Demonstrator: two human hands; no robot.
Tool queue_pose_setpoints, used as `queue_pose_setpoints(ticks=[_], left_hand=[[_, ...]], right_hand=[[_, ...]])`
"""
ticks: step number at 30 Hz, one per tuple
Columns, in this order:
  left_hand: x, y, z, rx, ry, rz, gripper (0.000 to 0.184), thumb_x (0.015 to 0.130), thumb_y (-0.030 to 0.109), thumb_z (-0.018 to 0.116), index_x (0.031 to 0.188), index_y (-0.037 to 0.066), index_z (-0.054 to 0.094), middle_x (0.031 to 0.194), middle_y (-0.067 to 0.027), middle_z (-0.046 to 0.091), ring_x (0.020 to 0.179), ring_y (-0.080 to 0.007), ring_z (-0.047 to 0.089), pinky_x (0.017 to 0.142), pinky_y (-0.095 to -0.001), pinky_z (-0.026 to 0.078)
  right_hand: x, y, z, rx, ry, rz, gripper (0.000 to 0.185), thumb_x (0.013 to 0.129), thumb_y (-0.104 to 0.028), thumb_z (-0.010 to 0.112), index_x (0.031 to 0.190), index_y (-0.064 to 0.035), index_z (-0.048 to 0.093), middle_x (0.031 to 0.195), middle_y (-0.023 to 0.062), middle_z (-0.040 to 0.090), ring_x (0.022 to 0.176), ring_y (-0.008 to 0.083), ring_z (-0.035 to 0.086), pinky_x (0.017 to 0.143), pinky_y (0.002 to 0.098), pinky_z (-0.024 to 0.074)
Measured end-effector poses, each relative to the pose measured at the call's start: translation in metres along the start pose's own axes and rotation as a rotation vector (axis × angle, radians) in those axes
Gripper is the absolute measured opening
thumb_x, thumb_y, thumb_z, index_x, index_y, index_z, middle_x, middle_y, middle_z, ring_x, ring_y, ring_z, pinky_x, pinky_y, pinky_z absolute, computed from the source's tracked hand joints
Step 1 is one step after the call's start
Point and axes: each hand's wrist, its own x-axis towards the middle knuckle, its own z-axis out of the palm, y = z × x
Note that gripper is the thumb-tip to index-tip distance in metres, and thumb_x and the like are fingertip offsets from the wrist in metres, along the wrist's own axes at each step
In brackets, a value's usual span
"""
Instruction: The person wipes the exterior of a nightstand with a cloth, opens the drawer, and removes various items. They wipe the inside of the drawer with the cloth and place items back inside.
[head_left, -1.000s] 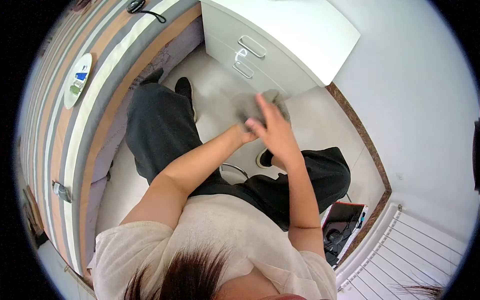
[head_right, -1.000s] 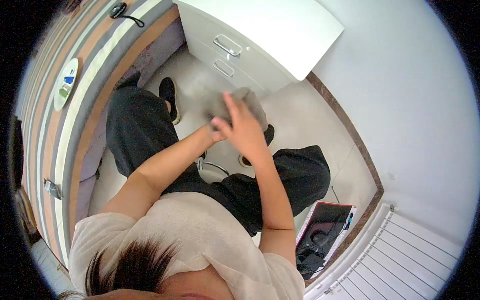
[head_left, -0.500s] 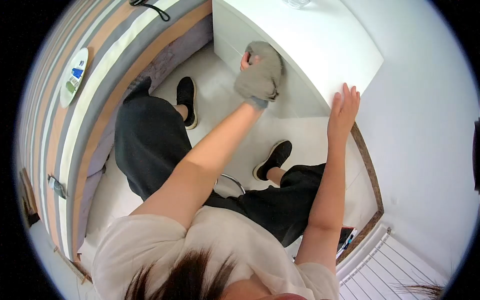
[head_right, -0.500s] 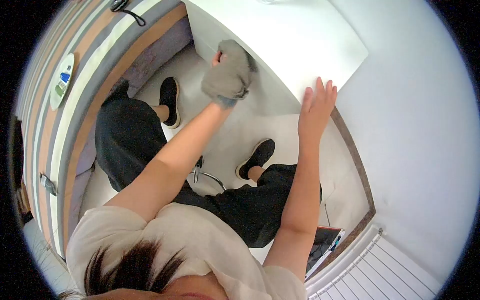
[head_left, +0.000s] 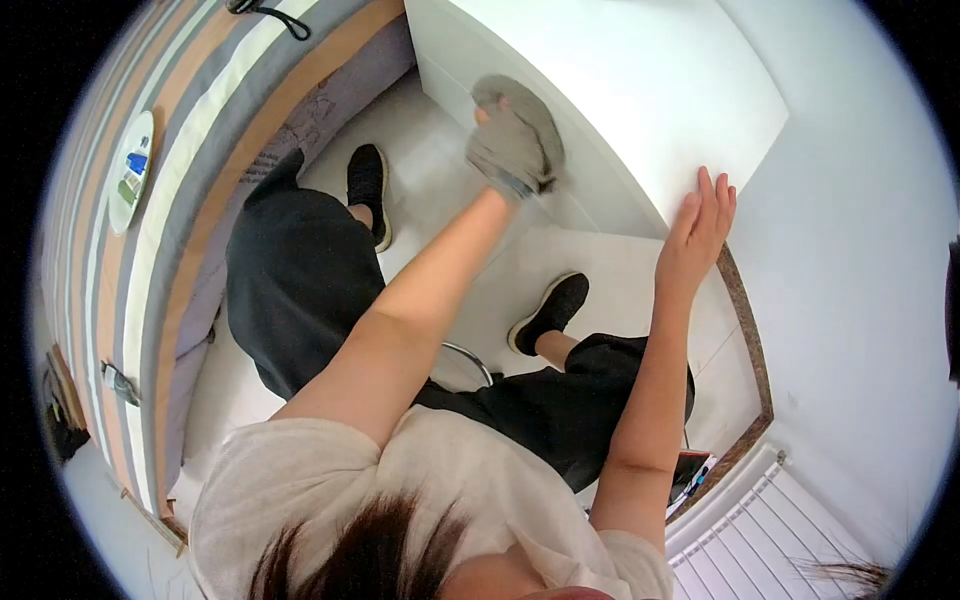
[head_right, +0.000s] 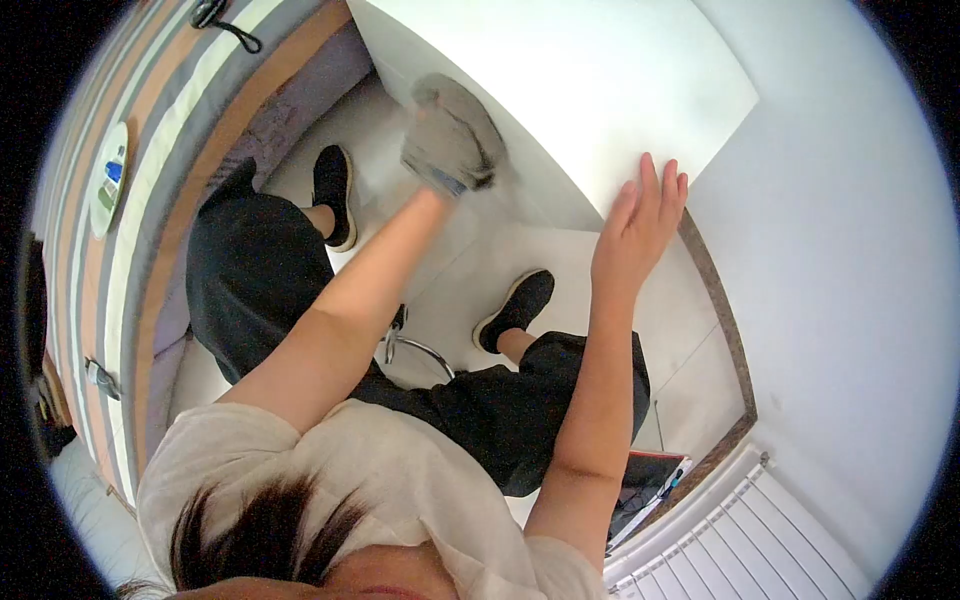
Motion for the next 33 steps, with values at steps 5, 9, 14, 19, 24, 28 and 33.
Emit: queue_pose_setpoints(ticks=[5,9,14,19,24,28,33], left_hand=[[-0.112,-0.011,0.001,-0.198,-0.26,-0.472,0.042,0.089,0.025,0.052,0.124,0.005,0.041,0.103,-0.0087,0.058,0.1,-0.0212,0.055,0.08,-0.035,0.048],[-0.131,0.106,0.051,0.853,-0.893,-0.141,0.051,0.087,0.021,0.058,0.129,0.001,0.038,0.113,-0.0131,0.056,0.106,-0.0219,0.054,0.089,-0.0324,0.045],[-0.1,0.121,0.003,0.411,-0.746,-0.016,0.052,0.088,0.021,0.059,0.132,0.002,0.039,0.125,-0.0131,0.051,0.115,-0.023,0.05,0.098,-0.0327,0.04],[-0.099,0.152,-0.023,0.305,-0.688,0.044,0.048,0.093,0.019,0.054,0.137,0.006,0.038,0.134,-0.0092,0.045,0.123,-0.0202,0.044,0.104,-0.0335,0.037],[-0.108,0.143,-0.059,-0.303,-0.641,-0.285,0.049,0.095,0.02,0.05,0.139,0.006,0.035,0.137,-0.0104,0.043,0.125,-0.0215,0.042,0.107,-0.0349,0.035],[-0.106,0.144,-0.072,-0.734,-0.753,-0.432,0.046,0.097,0.025,0.044,0.138,0.006,0.035,0.138,-0.0104,0.042,0.125,-0.0225,0.042,0.108,-0.0359,0.033],[-0.108,0.153,-0.061,-0.702,-0.63,-0.538,0.047,0.098,0.035,0.039,0.136,0.007,0.038,0.136,-0.0101,0.043,0.125,-0.0236,0.043,0.11,-0.0382,0.031]], right_hand=[[0.001,0.001,0.001,0.023,0.002,0.007,0.038,0.097,-0.023,0.041,0.128,-0.004,0.052,0.141,0.021,0.037,0.135,0.037,0.026,0.11,0.0468,0.0218],[-0.001,0.007,-0.003,-0.025,0.022,-0.044,0.037,0.097,-0.025,0.043,0.126,-0.0043,0.053,0.14,0.0207,0.038,0.135,0.0355,0.028,0.109,0.0458,0.0233],[-0.016,-0.013,-0.026,-0.036,0.13,-0.235,0.03,0.087,-0.02,0.061,0.113,-0.0054,0.059,0.119,0.0146,0.055,0.115,0.0313,0.049,0.097,0.0416,0.0373],[-0.051,-0.061,-0.029,0.38,-0.27,-0.308,0.052,0.069,-0.028,0.077,0.114,-0.0086,0.059,0.114,0.0112,0.056,0.107,0.031,0.052,0.094,0.0419,0.04],[-0.078,-0.094,-0.015,0.422,-0.452,-0.611,0.076,0.062,-0.035,0.081,0.127,-0.011,0.05,0.13,0.0111,0.044,0.122,0.0304,0.042,0.1,0.0451,0.0363],[-0.096,-0.112,-0.014,0.217,-0.346,-0.788,0.085,0.057,-0.034,0.082,0.132,-0.0141,0.046,0.129,0.0108,0.042,0.125,0.0282,0.04,0.1,0.0491,0.0348],[-0.105,-0.122,-0.001,0.077,-0.113,-0.96,0.083,0.058,-0.032,0.08,0.13,-0.009,0.046,0.127,0.0103,0.046,0.121,0.0269,0.043,0.099,0.0462,0.0349]])
